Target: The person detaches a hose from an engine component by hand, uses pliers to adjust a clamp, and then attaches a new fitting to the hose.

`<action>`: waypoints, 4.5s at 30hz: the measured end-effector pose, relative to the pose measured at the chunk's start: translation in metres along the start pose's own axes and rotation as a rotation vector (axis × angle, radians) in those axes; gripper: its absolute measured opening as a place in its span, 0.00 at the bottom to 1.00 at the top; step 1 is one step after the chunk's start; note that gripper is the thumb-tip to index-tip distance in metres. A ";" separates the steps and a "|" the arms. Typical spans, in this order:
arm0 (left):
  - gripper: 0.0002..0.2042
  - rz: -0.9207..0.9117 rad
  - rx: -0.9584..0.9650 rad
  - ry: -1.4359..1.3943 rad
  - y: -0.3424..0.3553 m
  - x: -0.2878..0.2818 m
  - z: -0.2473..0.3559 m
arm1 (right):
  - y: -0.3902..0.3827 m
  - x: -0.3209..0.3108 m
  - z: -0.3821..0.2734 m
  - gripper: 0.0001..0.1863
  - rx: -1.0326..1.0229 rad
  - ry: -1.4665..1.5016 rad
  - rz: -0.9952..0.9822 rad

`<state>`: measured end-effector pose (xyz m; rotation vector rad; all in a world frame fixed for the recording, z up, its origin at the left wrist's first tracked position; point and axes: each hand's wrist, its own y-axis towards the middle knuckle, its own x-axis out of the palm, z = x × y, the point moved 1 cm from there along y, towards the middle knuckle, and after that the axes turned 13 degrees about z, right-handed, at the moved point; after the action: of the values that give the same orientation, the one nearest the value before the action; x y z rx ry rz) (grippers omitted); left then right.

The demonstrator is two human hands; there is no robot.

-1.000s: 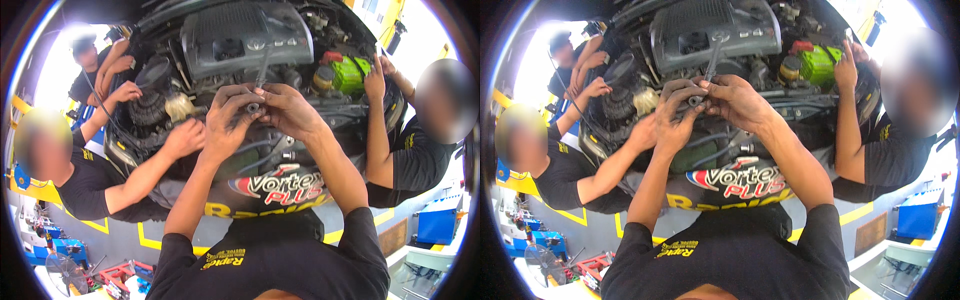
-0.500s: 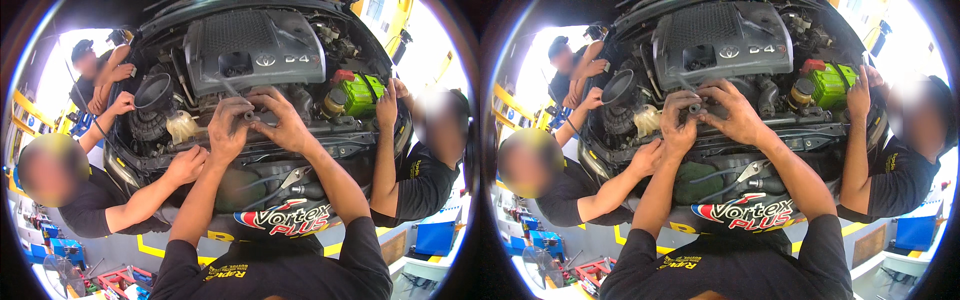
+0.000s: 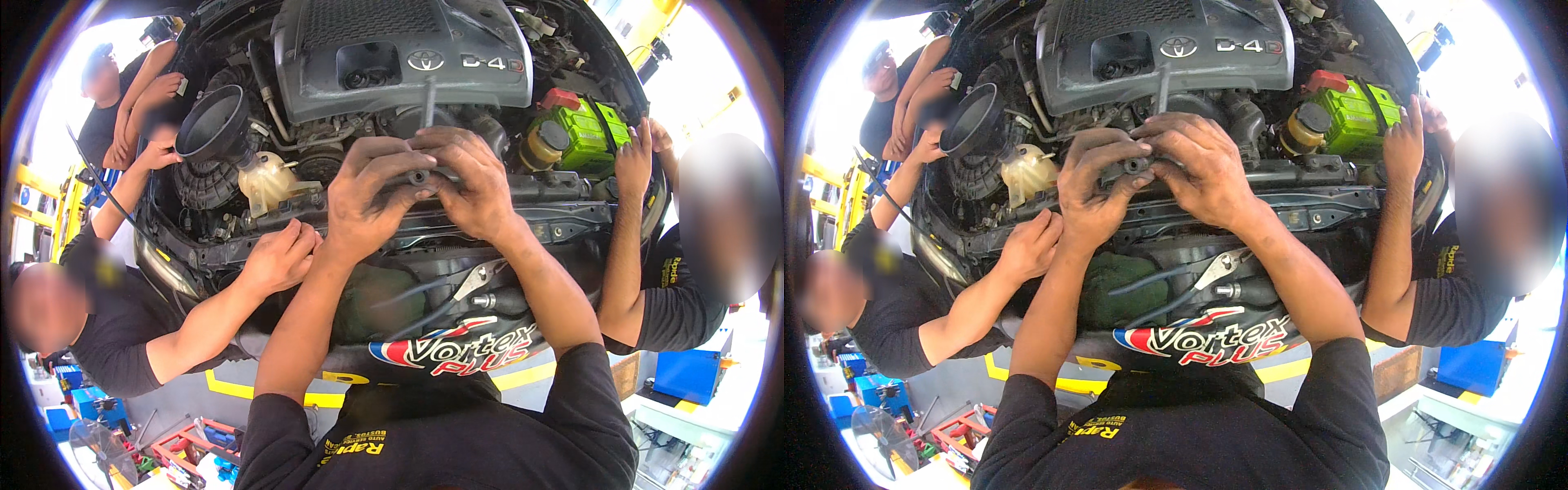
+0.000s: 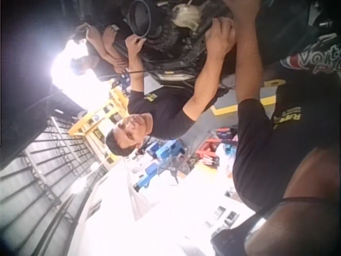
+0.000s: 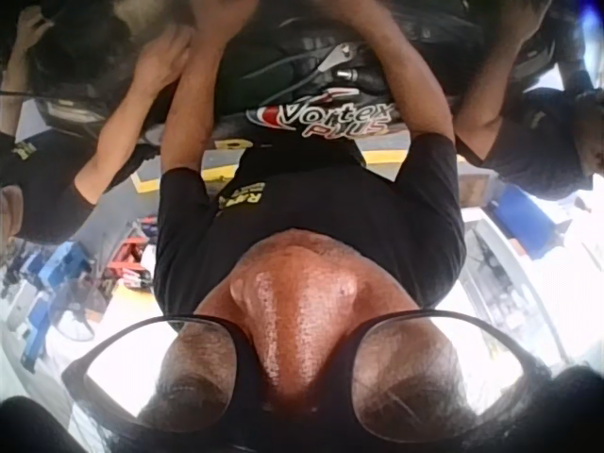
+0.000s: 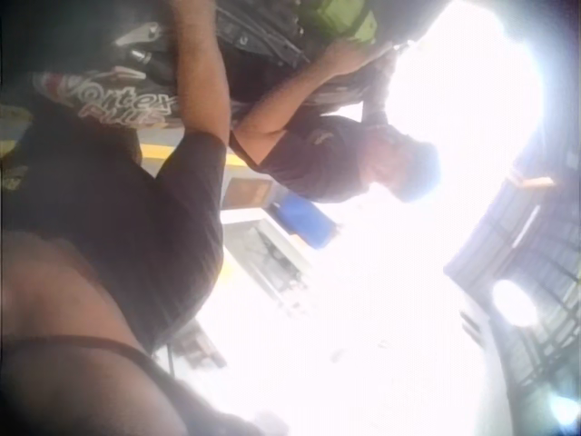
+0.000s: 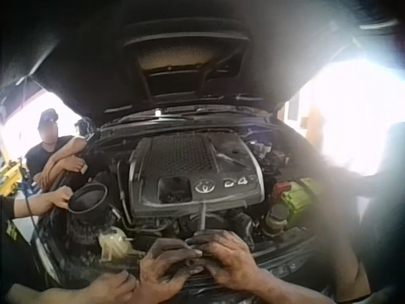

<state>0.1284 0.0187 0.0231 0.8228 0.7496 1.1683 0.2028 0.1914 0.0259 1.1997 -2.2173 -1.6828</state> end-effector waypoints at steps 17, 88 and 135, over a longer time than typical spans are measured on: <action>0.17 -0.073 -0.184 -0.275 -0.006 0.003 -0.003 | -0.005 -0.002 -0.003 0.13 -0.097 0.023 0.046; 0.18 0.075 -0.320 -0.410 -0.009 0.005 -0.003 | 0.002 -0.012 0.004 0.20 -0.151 -0.186 0.258; 0.13 -0.031 0.104 -0.089 -0.014 0.005 0.008 | -0.005 -0.006 0.008 0.21 -0.340 -0.107 0.229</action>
<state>0.1434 0.0193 0.0144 0.9407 0.7524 1.0653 0.2052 0.2011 0.0206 0.7631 -1.9255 -1.9588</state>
